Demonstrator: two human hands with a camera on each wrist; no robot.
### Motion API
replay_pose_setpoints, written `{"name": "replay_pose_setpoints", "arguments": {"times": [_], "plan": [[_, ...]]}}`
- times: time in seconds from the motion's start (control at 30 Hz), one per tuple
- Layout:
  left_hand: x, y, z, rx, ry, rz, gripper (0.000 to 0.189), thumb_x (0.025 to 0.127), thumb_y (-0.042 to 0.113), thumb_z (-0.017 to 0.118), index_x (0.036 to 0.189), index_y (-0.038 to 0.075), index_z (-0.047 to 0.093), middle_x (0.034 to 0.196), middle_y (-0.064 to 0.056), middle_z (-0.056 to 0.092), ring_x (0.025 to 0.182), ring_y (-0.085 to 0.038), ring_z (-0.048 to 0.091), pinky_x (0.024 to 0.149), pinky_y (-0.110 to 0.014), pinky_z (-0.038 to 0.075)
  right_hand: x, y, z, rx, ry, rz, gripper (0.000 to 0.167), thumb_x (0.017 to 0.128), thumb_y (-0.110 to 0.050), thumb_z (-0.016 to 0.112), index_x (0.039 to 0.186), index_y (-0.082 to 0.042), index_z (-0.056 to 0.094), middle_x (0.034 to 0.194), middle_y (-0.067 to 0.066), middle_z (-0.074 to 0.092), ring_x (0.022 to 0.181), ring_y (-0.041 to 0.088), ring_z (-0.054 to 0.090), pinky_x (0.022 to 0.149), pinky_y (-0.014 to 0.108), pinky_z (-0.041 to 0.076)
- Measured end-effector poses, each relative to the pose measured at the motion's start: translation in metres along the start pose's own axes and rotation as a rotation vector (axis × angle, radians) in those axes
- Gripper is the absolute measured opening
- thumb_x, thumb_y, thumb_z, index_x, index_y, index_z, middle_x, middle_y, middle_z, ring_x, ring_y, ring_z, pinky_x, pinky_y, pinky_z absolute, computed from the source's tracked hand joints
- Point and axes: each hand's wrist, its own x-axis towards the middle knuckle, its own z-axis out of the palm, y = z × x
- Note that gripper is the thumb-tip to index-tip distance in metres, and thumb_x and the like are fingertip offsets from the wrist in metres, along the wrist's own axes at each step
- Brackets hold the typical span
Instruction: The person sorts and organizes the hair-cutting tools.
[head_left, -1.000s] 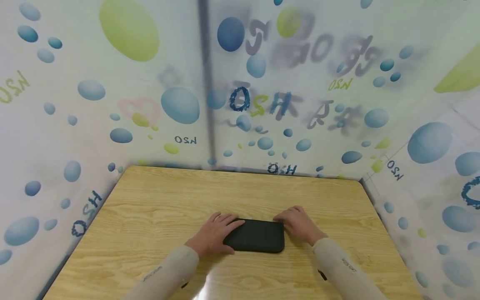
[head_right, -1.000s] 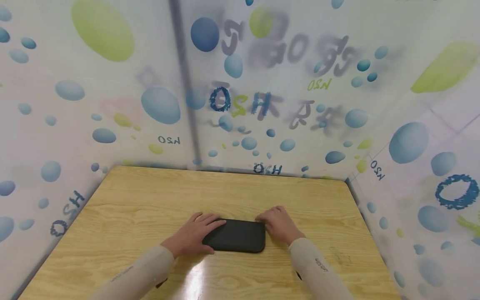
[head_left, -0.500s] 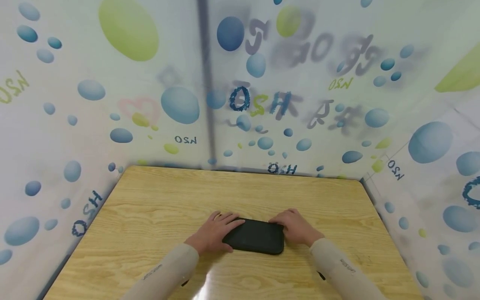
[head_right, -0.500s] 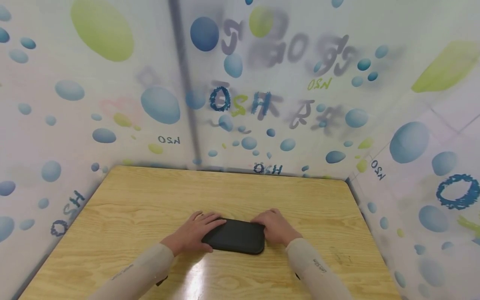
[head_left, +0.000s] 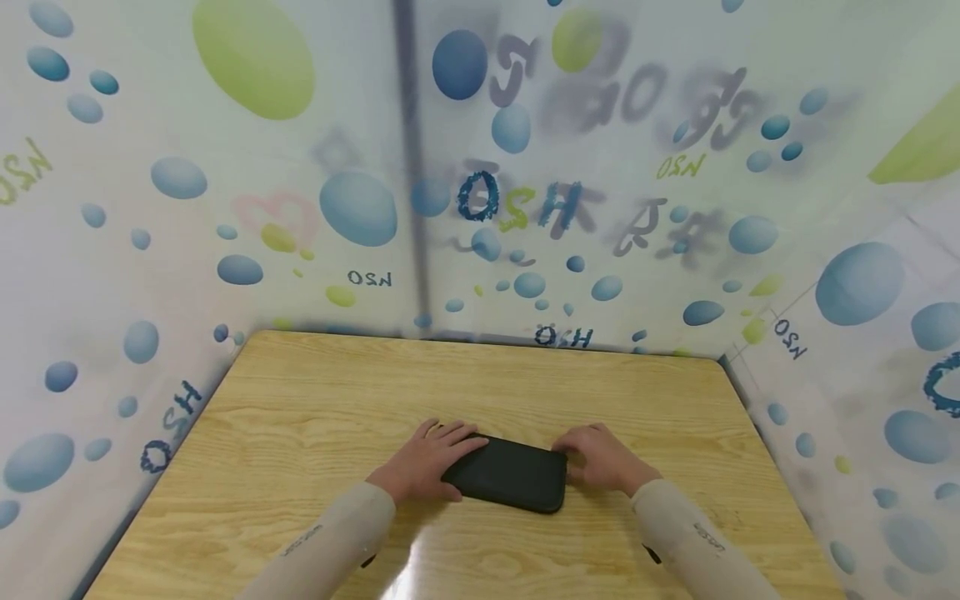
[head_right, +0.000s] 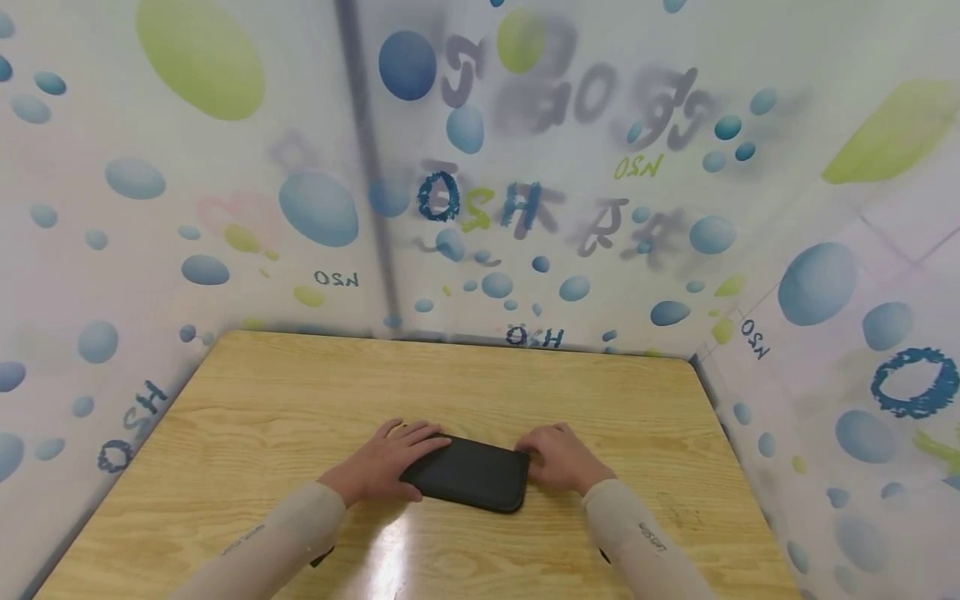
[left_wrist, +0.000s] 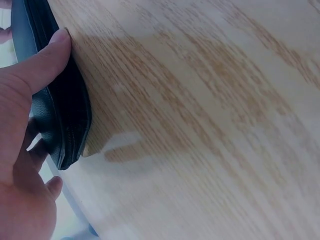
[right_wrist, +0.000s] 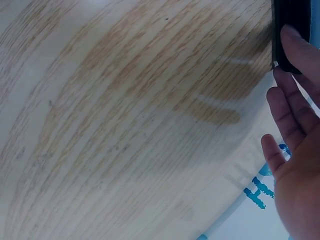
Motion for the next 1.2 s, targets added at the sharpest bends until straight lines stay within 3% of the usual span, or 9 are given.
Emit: {"name": "replay_pose_setpoints", "arguments": {"times": [0.2,0.43,0.73,1.0,1.2], "plan": [[0.0,0.001,-0.001,-0.006,0.008,0.01,0.087,0.08,0.048,0.077,0.152,0.024,0.034,0.157,-0.005,0.036,0.145,-0.028,0.034,0.115,-0.057,0.025,0.001,0.005,0.002,0.028,-0.009,0.016,0.037,0.08,-0.033,0.079,0.112,-0.017,0.07,0.109,-0.004,0.071,0.102,0.016,0.064,0.098,0.05,0.043],[0.001,0.001,-0.001,0.019,0.004,0.001,0.088,0.079,0.05,0.076,0.152,0.025,0.034,0.157,-0.005,0.036,0.145,-0.028,0.034,0.115,-0.056,0.026,0.003,0.011,0.005,0.056,0.017,-0.023,0.018,0.088,-0.019,0.071,0.106,-0.018,0.072,0.094,-0.008,0.073,0.082,0.003,0.064,0.073,0.028,0.054],[0.001,0.002,-0.002,0.027,-0.003,-0.003,0.088,0.079,0.051,0.075,0.152,0.026,0.033,0.157,-0.005,0.035,0.145,-0.027,0.034,0.115,-0.056,0.027,0.005,0.006,0.003,-0.002,0.067,-0.045,0.014,0.088,-0.013,0.07,0.101,-0.017,0.075,0.093,-0.006,0.074,0.081,0.005,0.066,0.074,0.03,0.055],[0.0,0.0,0.0,0.048,0.022,-0.008,0.088,0.079,0.054,0.074,0.152,0.026,0.034,0.155,-0.004,0.037,0.143,-0.024,0.036,0.113,-0.057,0.028,0.003,0.005,0.001,-0.047,0.091,-0.04,0.03,0.086,-0.008,0.071,0.115,-0.017,0.069,0.075,-0.011,0.064,0.064,-0.001,0.053,0.066,0.027,0.05],[-0.002,-0.001,0.002,0.06,0.042,-0.022,0.087,0.08,0.057,0.071,0.152,0.025,0.034,0.153,-0.004,0.039,0.141,-0.025,0.038,0.113,-0.059,0.027,-0.003,0.008,-0.003,-0.056,0.1,-0.012,0.023,0.085,-0.008,0.071,0.107,-0.015,0.073,0.08,-0.009,0.069,0.069,0.003,0.06,0.068,0.03,0.053]]}}
